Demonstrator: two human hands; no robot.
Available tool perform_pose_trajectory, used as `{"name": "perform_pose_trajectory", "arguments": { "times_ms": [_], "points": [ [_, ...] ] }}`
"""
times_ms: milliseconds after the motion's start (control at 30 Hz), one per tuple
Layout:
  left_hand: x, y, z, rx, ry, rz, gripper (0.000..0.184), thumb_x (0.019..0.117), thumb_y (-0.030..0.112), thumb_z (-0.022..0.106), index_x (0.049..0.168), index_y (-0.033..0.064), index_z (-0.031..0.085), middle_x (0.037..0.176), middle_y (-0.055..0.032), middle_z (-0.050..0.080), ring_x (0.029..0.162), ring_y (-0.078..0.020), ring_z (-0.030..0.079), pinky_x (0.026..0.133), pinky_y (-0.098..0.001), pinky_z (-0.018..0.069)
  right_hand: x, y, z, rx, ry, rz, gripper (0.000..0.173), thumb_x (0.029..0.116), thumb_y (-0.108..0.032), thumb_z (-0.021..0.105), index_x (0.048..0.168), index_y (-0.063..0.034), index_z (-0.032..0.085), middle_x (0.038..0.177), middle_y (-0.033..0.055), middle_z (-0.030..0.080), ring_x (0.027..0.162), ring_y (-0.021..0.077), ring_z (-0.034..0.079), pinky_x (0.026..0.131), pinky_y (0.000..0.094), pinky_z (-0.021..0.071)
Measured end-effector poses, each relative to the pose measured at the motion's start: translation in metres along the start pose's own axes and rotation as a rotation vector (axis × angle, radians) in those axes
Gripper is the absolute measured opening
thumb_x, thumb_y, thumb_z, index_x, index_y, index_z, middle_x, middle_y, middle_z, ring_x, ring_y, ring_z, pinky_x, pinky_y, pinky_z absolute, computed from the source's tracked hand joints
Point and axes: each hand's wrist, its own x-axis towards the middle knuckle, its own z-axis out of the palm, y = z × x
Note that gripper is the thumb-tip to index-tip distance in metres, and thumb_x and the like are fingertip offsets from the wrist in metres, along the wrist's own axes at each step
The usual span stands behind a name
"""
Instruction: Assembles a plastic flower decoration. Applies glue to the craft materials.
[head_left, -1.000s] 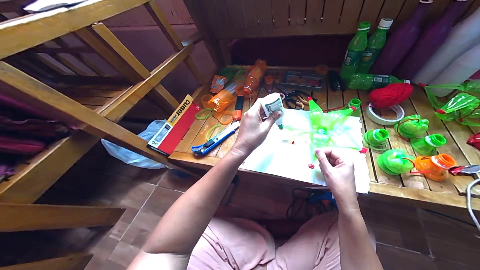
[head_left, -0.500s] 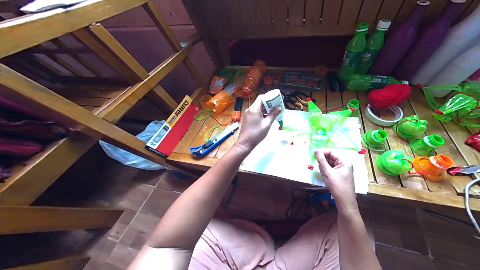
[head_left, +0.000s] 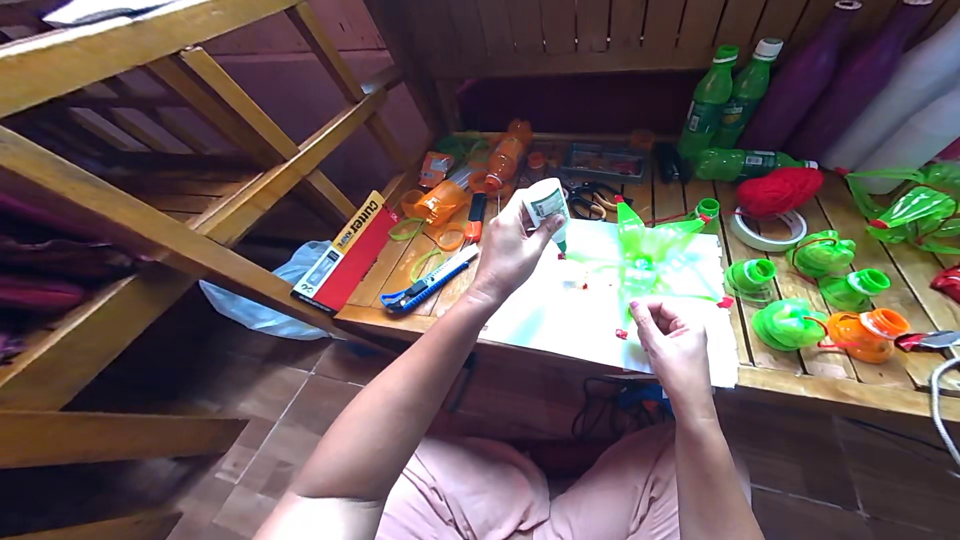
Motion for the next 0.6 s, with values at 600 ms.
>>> {"name": "perform_pose_trajectory", "arguments": {
  "times_ms": [600],
  "points": [
    [-0.0085, 0.0005, -0.0036, 0.004, -0.021, 0.004, 0.039, 0.0987, 0.02, 0.069, 0.131, 0.0001, 0.058, 0.112, -0.0088, 0.072, 0.1, -0.0077, 0.071, 0.093, -0.0277, 0.0567, -0.0006, -0.0001, 0.0004, -0.011, 0.012, 0.007, 0.013, 0.0986, -0.013, 0.065, 0.09, -0.0053, 0.072, 0.065, -0.0082, 0.06, 0.053, -0.0052, 0.051, 0.053, 0.0126, 0.0437]
  ]
}}
